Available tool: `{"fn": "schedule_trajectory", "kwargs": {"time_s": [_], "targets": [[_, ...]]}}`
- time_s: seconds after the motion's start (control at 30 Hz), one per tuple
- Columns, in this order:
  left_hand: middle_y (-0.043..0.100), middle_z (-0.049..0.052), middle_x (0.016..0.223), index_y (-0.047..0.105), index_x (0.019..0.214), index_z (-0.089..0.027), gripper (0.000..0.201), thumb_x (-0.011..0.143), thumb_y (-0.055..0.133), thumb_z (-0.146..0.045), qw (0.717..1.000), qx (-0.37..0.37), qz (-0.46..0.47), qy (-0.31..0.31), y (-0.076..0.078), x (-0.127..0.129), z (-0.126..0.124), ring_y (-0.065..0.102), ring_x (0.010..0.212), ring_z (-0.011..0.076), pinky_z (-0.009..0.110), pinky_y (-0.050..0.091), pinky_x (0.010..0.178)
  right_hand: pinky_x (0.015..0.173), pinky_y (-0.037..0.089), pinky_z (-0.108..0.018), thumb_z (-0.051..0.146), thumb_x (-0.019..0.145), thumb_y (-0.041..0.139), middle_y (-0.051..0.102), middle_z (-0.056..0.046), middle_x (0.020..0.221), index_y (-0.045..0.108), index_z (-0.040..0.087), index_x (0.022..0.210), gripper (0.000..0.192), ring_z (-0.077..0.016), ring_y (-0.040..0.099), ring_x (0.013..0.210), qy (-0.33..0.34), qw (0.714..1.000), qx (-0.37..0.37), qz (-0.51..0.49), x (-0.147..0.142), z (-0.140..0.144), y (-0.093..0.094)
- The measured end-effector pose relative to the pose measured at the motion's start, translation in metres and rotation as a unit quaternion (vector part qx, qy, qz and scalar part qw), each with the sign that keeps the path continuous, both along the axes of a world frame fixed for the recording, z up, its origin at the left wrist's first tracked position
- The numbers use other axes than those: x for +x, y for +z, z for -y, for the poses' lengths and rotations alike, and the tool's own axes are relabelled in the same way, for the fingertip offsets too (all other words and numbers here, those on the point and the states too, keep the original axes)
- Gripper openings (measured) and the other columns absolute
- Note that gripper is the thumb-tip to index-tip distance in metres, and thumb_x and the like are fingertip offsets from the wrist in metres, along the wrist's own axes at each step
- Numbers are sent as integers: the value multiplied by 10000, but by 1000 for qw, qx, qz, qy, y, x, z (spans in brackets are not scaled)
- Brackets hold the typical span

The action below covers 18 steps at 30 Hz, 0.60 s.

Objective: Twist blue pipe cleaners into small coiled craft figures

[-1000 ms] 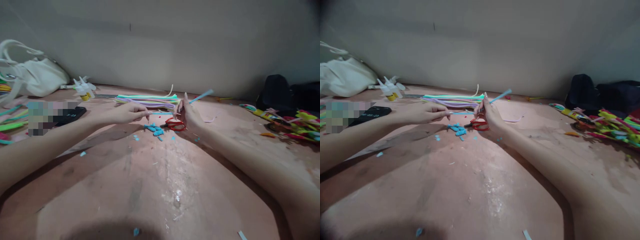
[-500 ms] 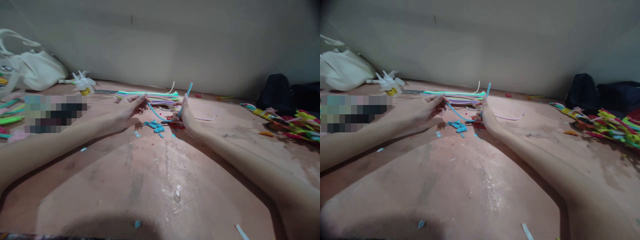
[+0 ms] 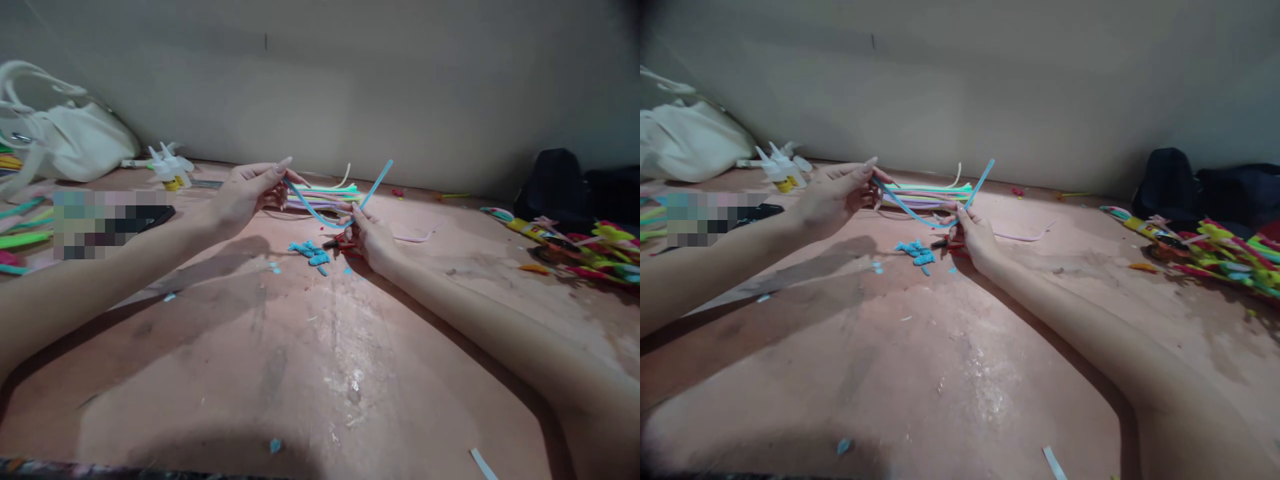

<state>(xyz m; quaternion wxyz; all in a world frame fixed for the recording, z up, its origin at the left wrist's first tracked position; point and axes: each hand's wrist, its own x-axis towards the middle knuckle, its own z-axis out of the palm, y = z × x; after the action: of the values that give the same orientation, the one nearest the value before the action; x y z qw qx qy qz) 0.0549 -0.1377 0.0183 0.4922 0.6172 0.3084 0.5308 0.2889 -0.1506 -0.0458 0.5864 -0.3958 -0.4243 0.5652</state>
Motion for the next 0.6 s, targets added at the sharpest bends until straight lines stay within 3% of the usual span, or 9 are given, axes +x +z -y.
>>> {"fn": "schedule_trajectory", "kwargs": {"time_s": [0.1, 0.23, 0.33, 0.43, 0.53, 0.6], "targets": [[645, 7, 618, 779, 772, -133, 374, 1101, 656, -259, 1000, 2, -7, -3, 4, -1, -2, 632, 573, 78, 178, 508, 601, 539, 532, -184, 340, 1104, 638, 682, 42, 684, 718, 189, 1055, 178, -68, 602, 519, 23, 1000, -10, 9, -4, 3, -2], [590, -15, 556, 728, 713, -143, 429, 1106, 646, -293, 1000, -15, -2, -25, 1, -2, -4, 567, 468, 77, 176, 434, 486, 471, 448, -177, 355, 1079, 680, 612, 75, 637, 707, 177, 1107, 182, -56, 524, 467, 94, 996, -6, -3, -10, 8, -9], [642, 5, 608, 771, 749, -137, 365, 1067, 710, -305, 997, -21, -27, -73, -6, -2, -3, 641, 530, 96, 185, 497, 533, 443, 386, -186, 377, 1014, 770, 603, 70, 678, 651, 187, 970, 228, -45, 462, 470, 151, 988, 13, -2, -16, 14, -15], [704, 30, 695, 786, 759, -144, 304, 959, 848, -364, 989, -9, -63, -133, -9, -1, 4, 728, 662, 153, 243, 590, 627, 447, 385, -193, 401, 995, 786, 566, 60, 661, 598, 204, 871, 298, -65, 477, 509, 155, 987, 8, 33, -18, 17, -16], [735, 47, 731, 791, 786, -149, 380, 910, 880, -497, 980, -2, -103, -172, -6, 3, 17, 745, 706, 187, 300, 630, 685, 502, 476, -220, 374, 984, 786, 628, 35, 747, 654, 221, 980, 202, -99, 566, 582, 127, 991, -5, 34, -17, 20, -14], [769, 64, 785, 802, 818, -152, 459, 896, 862, -601, 972, -1, -119, -203, -6, 6, 25, 755, 750, 193, 315, 646, 747, 620, 577, -270, 346, 972, 787, 713, 2, 895, 682, 242, 1100, 195, -124, 647, 678, 123, 992, -15, 16, -17, 23, -12]]}}
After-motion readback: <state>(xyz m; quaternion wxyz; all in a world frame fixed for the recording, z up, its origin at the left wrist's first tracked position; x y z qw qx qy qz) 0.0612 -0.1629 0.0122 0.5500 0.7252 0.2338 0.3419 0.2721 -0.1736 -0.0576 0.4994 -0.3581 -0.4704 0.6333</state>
